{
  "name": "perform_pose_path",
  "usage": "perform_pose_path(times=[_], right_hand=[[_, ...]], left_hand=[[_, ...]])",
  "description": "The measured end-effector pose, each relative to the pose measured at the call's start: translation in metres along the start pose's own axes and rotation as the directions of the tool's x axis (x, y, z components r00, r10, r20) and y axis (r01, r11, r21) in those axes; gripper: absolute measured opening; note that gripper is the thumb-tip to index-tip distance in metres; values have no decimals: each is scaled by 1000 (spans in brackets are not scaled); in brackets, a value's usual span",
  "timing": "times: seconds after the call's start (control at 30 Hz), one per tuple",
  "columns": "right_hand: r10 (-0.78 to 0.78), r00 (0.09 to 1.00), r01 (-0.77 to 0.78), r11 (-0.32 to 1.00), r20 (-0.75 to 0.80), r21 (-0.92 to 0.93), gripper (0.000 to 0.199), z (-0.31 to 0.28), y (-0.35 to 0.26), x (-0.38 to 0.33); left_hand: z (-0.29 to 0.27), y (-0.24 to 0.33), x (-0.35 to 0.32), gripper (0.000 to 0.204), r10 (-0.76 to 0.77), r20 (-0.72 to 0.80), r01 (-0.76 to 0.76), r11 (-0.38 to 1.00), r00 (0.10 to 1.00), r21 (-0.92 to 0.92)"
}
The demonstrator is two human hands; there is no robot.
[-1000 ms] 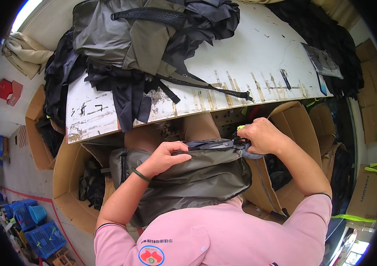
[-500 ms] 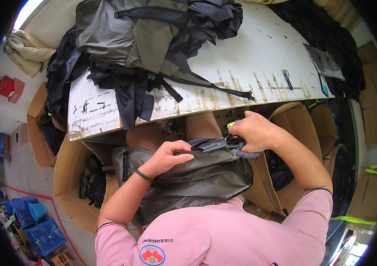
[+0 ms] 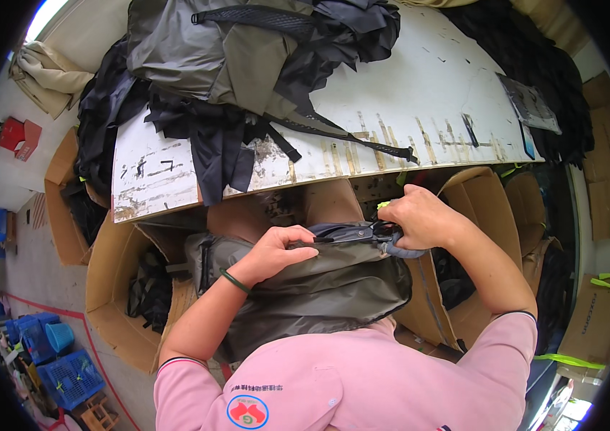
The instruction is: Use scissors to cut excess fabric from an outdoor sports-bag component.
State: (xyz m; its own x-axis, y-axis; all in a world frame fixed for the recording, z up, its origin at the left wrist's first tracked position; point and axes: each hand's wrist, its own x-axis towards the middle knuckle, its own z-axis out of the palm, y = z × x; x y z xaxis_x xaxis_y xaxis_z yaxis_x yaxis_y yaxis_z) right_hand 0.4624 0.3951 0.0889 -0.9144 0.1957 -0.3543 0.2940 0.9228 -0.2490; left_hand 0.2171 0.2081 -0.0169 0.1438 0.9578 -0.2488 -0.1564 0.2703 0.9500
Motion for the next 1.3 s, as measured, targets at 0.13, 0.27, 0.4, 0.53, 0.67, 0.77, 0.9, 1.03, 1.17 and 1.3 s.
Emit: perform_pose_path(times=[0.13, 0.27, 0.4, 0.53, 0.67, 0.77, 0.9, 1.03, 1.17, 1.3], right_hand=[[-29, 999, 30, 999, -37, 13, 45, -2, -8, 5], [-14, 1000, 14, 1000, 5, -12, 47, 2, -7, 7], [19, 997, -14, 997, 74, -74, 50, 2, -6, 7], [22, 998, -18, 998, 62, -57, 41, 4, -7, 8], [16, 999, -17, 1000, 31, 16, 25, 11, -3, 8], [57, 997, -60, 997, 44, 48, 22, 7, 3, -6], [109, 989, -105, 993, -96, 48, 22, 17, 27, -23], [192, 974, -185, 981, -119, 67, 20, 25, 39, -25], [266, 958, -258, 962, -103, 90, 20, 46, 52, -21], [226, 953, -217, 974, -200, 65, 21, 30, 33, 2]], left_hand=[[0, -2, 1, 17, 2, -2, -2, 1000, 1000, -13], [-1, -5, 1, 17, -11, 2, 11, 1000, 1000, -29], [-1, -7, 2, 18, 2, 20, -1, 999, 1000, -32], [0, -5, 0, 18, 7, 6, -7, 1000, 1000, -26], [-10, -3, -1, 20, 63, -14, -63, 998, 998, -13], [-50, 24, -10, 25, 88, 87, -121, 825, 992, 551], [-133, 25, -50, 27, -208, -134, 247, 758, 969, 604], [-163, 17, -90, 22, -263, -247, 357, 775, 933, 522], [-152, 1, -107, 16, -149, -310, 184, 979, 939, 88], [-128, -2, -117, 17, 6, -424, -49, 995, 905, -90]])
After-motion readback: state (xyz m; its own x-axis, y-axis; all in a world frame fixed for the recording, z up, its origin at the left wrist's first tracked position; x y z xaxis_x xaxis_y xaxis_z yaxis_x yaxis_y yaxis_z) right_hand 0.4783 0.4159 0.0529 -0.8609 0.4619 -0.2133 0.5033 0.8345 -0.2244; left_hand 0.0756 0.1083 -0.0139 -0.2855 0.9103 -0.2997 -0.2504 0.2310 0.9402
